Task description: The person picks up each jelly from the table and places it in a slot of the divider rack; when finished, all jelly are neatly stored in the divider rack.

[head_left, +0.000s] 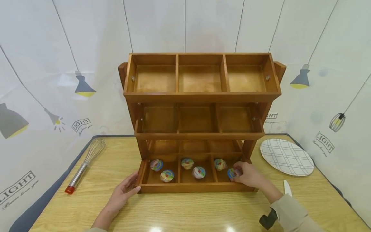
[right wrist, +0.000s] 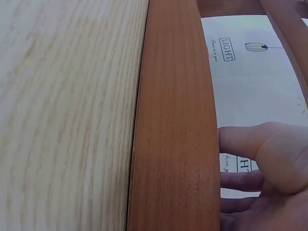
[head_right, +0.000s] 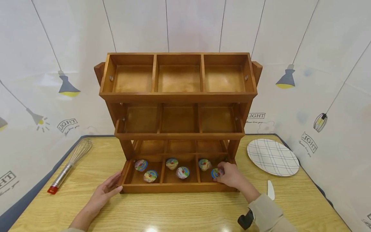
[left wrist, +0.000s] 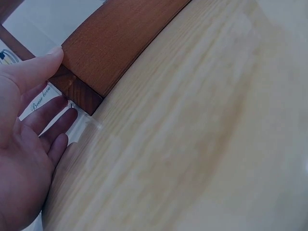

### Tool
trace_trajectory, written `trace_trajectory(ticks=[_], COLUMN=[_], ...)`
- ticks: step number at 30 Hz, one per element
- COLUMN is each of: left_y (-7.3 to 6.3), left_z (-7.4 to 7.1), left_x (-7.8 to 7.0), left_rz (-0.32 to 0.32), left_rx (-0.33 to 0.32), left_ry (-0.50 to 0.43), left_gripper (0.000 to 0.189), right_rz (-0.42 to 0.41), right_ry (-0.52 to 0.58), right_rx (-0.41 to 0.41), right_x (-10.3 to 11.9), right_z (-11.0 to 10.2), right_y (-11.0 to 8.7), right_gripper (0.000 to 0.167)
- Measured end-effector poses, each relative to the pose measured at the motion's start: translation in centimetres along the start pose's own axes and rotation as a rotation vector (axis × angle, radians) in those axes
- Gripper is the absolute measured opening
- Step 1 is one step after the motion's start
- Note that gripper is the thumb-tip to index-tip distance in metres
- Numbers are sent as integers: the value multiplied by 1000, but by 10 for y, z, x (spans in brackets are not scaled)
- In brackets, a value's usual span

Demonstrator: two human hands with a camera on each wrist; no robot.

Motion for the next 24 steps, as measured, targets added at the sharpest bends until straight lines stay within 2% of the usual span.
trace_trajectory(ticks=[5, 8, 12, 17, 22, 24], left_y=[1, 1, 1, 0, -4, -8], left_z=[-2, -4, -7, -11, -14, -16], left_x=[0, 0, 2, 0, 3, 5], left_rz=[15, 11, 8, 38, 11, -26], left_rx=[-3, 0, -2, -15, -17, -14], left_ry=[-8, -6, 1, 5, 56, 87], left_gripper=[61, 61, 61, 61, 60, 59], right_rz=[-21, -52, -110, -184, -259, -271], right_ry=[-57, -60, -80, -100, -73, -47], right_rx=[-37, -88, -216, -355, -382, -368], right_x=[3, 7, 13, 19, 21, 19], right_z=[2, 4, 5, 5, 6, 5], right_y=[-5, -9, -15, -25, -37, -41], right_gripper=[46, 43, 36, 29, 31, 33])
Point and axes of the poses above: each hand's wrist, its own y-axis towards the middle knuckle, its own z-axis out of the palm, x = y × z, the point moved 10 cm from there along y, towards the middle knuckle
